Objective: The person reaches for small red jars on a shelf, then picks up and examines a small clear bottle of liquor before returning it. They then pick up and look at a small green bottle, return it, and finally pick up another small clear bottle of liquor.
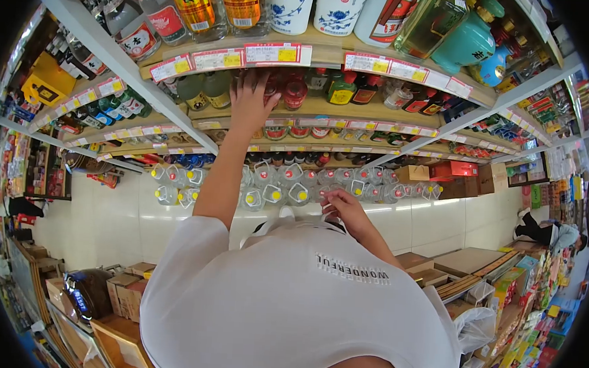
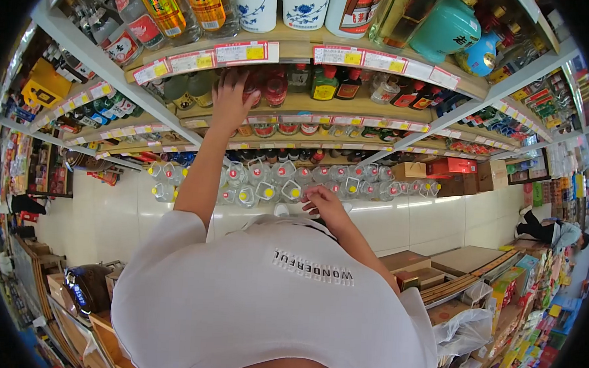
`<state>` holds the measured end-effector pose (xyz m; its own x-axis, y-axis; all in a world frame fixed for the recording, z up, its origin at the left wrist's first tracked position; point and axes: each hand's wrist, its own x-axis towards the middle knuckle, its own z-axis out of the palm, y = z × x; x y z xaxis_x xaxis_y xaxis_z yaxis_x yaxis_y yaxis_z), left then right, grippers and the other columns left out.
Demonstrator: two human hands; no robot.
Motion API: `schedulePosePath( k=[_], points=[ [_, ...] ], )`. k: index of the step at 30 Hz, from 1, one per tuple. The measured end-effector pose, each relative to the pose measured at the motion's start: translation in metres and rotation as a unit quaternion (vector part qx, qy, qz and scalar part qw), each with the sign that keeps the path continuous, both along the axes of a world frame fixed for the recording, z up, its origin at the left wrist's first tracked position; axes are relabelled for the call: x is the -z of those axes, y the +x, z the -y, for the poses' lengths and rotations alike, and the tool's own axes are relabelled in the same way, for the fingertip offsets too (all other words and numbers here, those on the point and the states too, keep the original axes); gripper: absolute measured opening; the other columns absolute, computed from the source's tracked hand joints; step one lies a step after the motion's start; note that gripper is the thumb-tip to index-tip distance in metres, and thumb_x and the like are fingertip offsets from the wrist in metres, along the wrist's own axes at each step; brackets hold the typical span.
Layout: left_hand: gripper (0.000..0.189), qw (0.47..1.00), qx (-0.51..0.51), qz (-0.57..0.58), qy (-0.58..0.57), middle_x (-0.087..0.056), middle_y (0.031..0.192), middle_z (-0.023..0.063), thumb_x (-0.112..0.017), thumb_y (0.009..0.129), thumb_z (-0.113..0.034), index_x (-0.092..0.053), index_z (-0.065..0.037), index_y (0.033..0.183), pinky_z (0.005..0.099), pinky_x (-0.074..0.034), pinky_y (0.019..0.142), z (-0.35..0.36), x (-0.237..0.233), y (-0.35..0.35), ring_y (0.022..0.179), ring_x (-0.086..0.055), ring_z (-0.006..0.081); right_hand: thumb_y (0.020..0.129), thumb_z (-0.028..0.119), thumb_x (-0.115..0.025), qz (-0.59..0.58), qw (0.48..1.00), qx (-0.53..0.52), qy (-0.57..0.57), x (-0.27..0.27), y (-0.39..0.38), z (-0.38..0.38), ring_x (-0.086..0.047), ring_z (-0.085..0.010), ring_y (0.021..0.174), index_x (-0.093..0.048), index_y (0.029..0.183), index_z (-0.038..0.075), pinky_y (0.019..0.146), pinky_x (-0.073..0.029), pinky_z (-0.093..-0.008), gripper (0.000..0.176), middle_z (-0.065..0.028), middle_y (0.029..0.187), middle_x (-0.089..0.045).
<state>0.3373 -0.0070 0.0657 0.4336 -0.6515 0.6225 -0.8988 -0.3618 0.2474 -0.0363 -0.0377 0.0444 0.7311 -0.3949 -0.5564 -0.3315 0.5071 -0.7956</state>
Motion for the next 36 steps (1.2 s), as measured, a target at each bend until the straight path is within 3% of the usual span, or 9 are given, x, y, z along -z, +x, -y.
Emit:
schedulePosePath(
  k=[1, 5, 11, 17, 26, 36],
  points=[
    [0.07, 1.0, -0.007, 0.007, 0.014, -0.036, 0.146, 0.0209, -0.065, 0.088, -0.047, -0.04, -0.017, 0.146, 0.0617, -0.026, 0.11, -0.006, 0.002, -0.002, 0.137, -0.033, 0.0417, 0.099, 0.022, -0.054, 0.004, 1.0, 0.009, 0.005, -0.001, -0.002, 0.001, -0.062, -0.0153, 0.088, -0.059, 0.112, 0.008, 0.075, -0.048, -0.0293, 0.02, -0.0052, 0.101, -0.066],
    [0.078, 0.999, 0.002, -0.036, -0.033, -0.038, 0.141, 0.0271, -0.073, 0.084, -0.043, -0.039, -0.005, 0.143, 0.0595, -0.03, 0.108, -0.024, -0.002, -0.008, 0.134, -0.034, 0.0463, 0.099, 0.023, -0.055, -0.007, 0.999, 0.041, 0.013, 0.003, -0.011, 0.004, -0.062, -0.0143, 0.088, -0.059, 0.113, 0.009, 0.075, -0.048, -0.0287, 0.02, -0.0042, 0.101, -0.065],
    [0.073, 0.993, -0.011, -0.116, -0.036, -0.04, 0.139, 0.0296, -0.076, 0.084, -0.033, -0.041, 0.0, 0.138, 0.0531, -0.037, 0.105, -0.042, 0.008, -0.014, 0.129, -0.04, 0.0474, 0.099, 0.022, -0.055, -0.025, 0.998, 0.054, 0.009, 0.011, -0.015, -0.002, -0.063, -0.016, 0.088, -0.059, 0.113, 0.007, 0.077, -0.049, -0.0291, 0.021, -0.0061, 0.103, -0.066],
    [0.069, 0.979, 0.014, -0.186, -0.085, -0.041, 0.14, 0.0294, -0.077, 0.082, -0.025, -0.043, 0.0, 0.137, 0.0535, -0.035, 0.106, -0.058, 0.015, -0.037, 0.13, -0.039, 0.0468, 0.099, 0.022, -0.054, -0.024, 0.996, 0.082, 0.008, 0.019, -0.017, -0.003, -0.064, -0.0171, 0.088, -0.059, 0.114, 0.005, 0.077, -0.05, -0.0306, 0.023, -0.0074, 0.102, -0.066],
    [0.064, 0.994, 0.032, -0.102, -0.024, -0.043, 0.143, 0.0156, -0.074, 0.083, -0.023, -0.045, -0.004, 0.137, 0.0531, -0.033, 0.108, -0.049, 0.002, -0.037, 0.135, -0.036, 0.0428, 0.1, 0.023, -0.053, -0.039, 0.996, 0.083, -0.015, 0.015, -0.02, 0.001, -0.064, -0.016, 0.087, -0.059, 0.113, 0.006, 0.079, -0.049, -0.0292, 0.022, -0.0065, 0.101, -0.067],
    [0.051, 0.999, 0.043, 0.002, 0.001, -0.052, 0.132, 0.0101, -0.07, 0.082, -0.02, -0.053, -0.007, 0.128, 0.0555, -0.033, 0.107, -0.024, 0.011, -0.015, 0.126, -0.044, 0.0349, 0.1, 0.023, -0.052, -0.053, 0.993, 0.103, -0.021, 0.01, -0.033, -0.005, -0.064, -0.0152, 0.088, -0.06, 0.112, 0.006, 0.079, -0.049, -0.0289, 0.021, -0.0057, 0.101, -0.067]
  ],
)
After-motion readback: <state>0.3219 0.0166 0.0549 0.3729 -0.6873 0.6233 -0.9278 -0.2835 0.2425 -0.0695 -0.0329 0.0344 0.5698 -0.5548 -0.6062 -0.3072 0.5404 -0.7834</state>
